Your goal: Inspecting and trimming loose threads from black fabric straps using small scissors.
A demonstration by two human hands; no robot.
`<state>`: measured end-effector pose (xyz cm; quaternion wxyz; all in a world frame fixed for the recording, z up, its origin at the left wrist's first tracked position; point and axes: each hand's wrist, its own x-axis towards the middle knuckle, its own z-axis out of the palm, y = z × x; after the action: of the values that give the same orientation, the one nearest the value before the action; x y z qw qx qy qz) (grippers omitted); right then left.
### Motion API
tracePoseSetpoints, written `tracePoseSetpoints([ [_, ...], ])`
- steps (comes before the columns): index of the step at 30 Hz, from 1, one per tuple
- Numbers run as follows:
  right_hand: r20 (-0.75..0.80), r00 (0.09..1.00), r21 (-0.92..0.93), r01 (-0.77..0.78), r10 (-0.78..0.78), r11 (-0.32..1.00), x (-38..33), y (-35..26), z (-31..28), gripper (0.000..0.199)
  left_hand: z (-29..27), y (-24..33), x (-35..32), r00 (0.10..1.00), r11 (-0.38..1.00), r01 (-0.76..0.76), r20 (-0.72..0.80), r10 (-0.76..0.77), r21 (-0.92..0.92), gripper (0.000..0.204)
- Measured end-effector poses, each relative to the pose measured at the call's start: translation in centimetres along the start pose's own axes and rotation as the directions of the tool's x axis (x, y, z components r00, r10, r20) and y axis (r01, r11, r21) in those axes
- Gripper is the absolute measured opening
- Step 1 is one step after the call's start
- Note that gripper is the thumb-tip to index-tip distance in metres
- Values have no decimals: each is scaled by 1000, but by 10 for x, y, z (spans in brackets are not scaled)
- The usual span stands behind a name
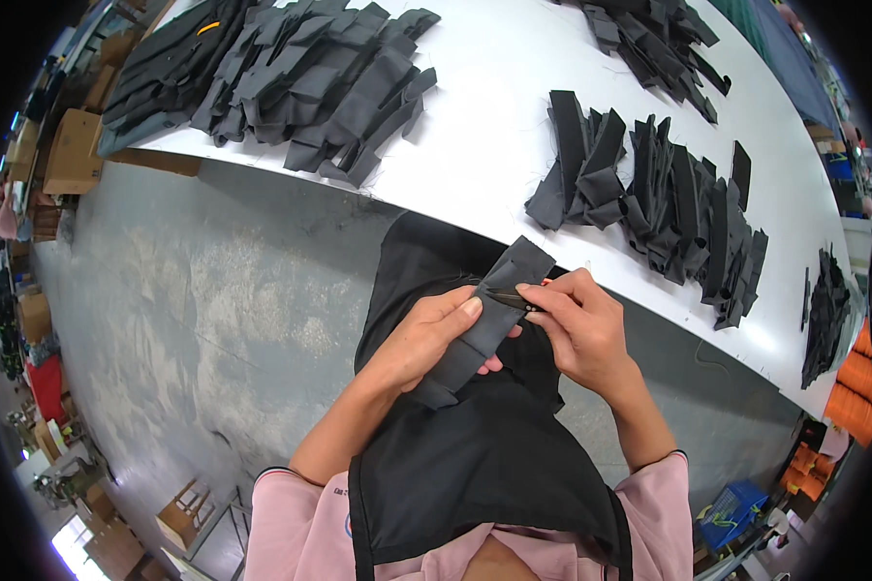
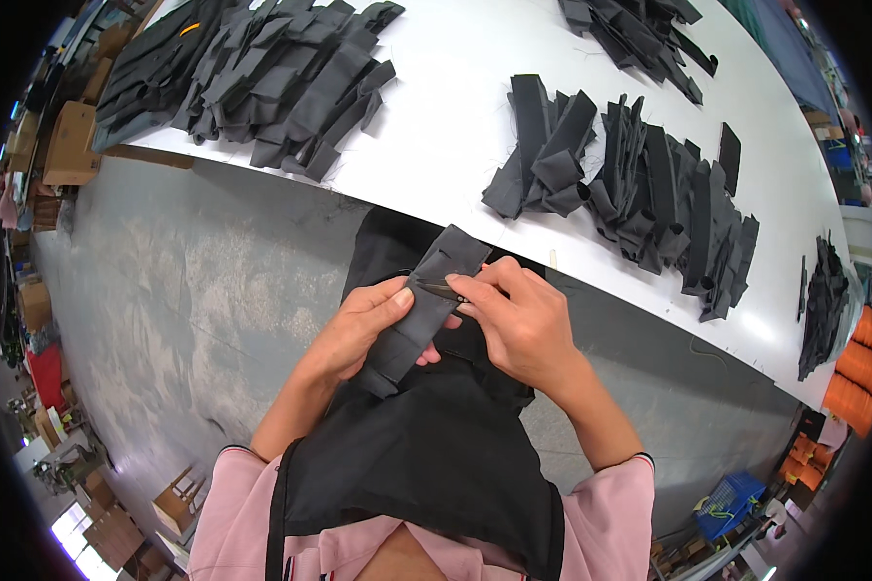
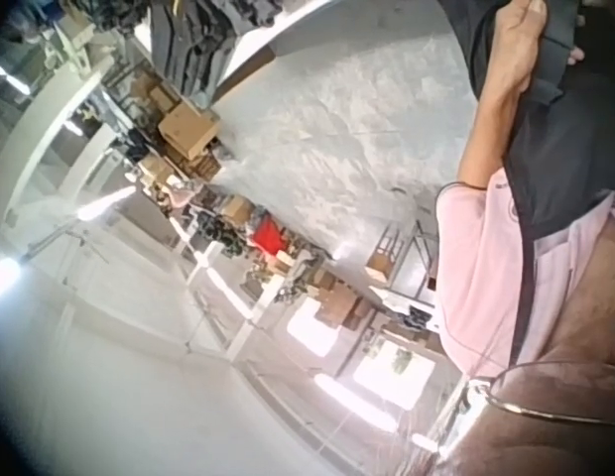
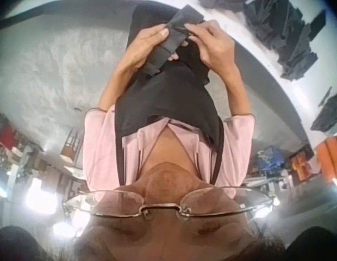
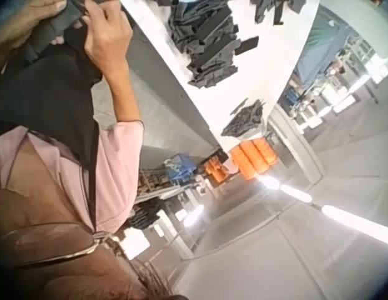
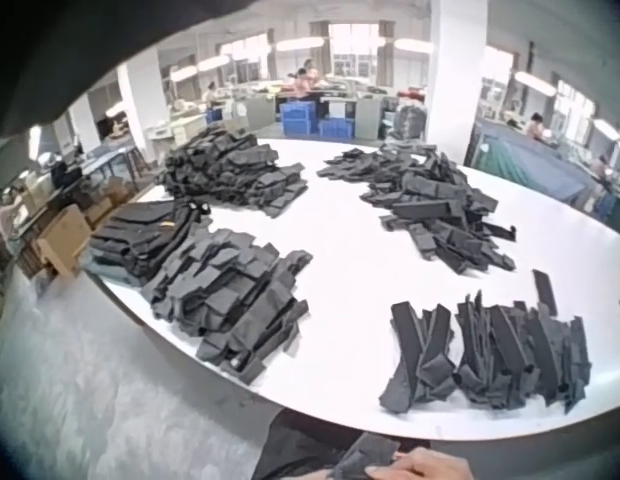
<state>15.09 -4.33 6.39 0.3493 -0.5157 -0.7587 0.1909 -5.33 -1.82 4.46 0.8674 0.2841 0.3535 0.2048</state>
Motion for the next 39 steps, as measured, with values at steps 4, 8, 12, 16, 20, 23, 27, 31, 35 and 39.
tracePoseSetpoints([
  [4, 66, 996, -69, 69, -64, 995, 5, 2, -4, 32, 2, 4, -2, 999, 999, 45, -17, -45, 27, 39],
  [8, 129, 975, -133, 196, -180, 971, 11, 4, -11, 32, 1, 3, -2, 999, 998, 52, -10, -52, 33, 39],
  [12, 217, 958, -161, 223, -186, 961, 16, 3, -21, 33, 0, 2, -2, 998, 996, 70, -4, -69, 57, 37],
  [16, 262, 944, -136, 241, -200, 961, 19, 6, -24, 32, 1, 3, -2, 996, 989, 94, -1, -94, 112, 35],
  [20, 318, 934, -10, 176, -164, 984, 23, 9, -21, 30, 3, 5, -2, 994, 979, 90, 46, -100, 181, 34],
  [23, 250, 966, 38, 63, -71, 997, 18, 8, -13, 30, 5, 7, -1, 995, 977, 85, 31, -93, 196, 33],
  [27, 200, 978, 75, -77, 61, 994, 11, 9, -13, 31, 3, 8, -2, 995, 979, 98, -19, -96, 181, 32],
  [31, 294, 955, 86, -72, 44, 994, 17, 7, -24, 30, 2, 10, -2, 996, 973, 93, -23, -90, 212, 31],
  [35, 396, 918, 9, 15, -17, 1000, 23, 8, -29, 27, 3, 11, -2, 995, 964, 101, -26, -97, 248, 31],
  [39, 440, 892, 31, 102, -105, 994, 32, 12, -34, 25, -3, 15, -4, 989, 924, 111, 52, -140, 366, 27],
])
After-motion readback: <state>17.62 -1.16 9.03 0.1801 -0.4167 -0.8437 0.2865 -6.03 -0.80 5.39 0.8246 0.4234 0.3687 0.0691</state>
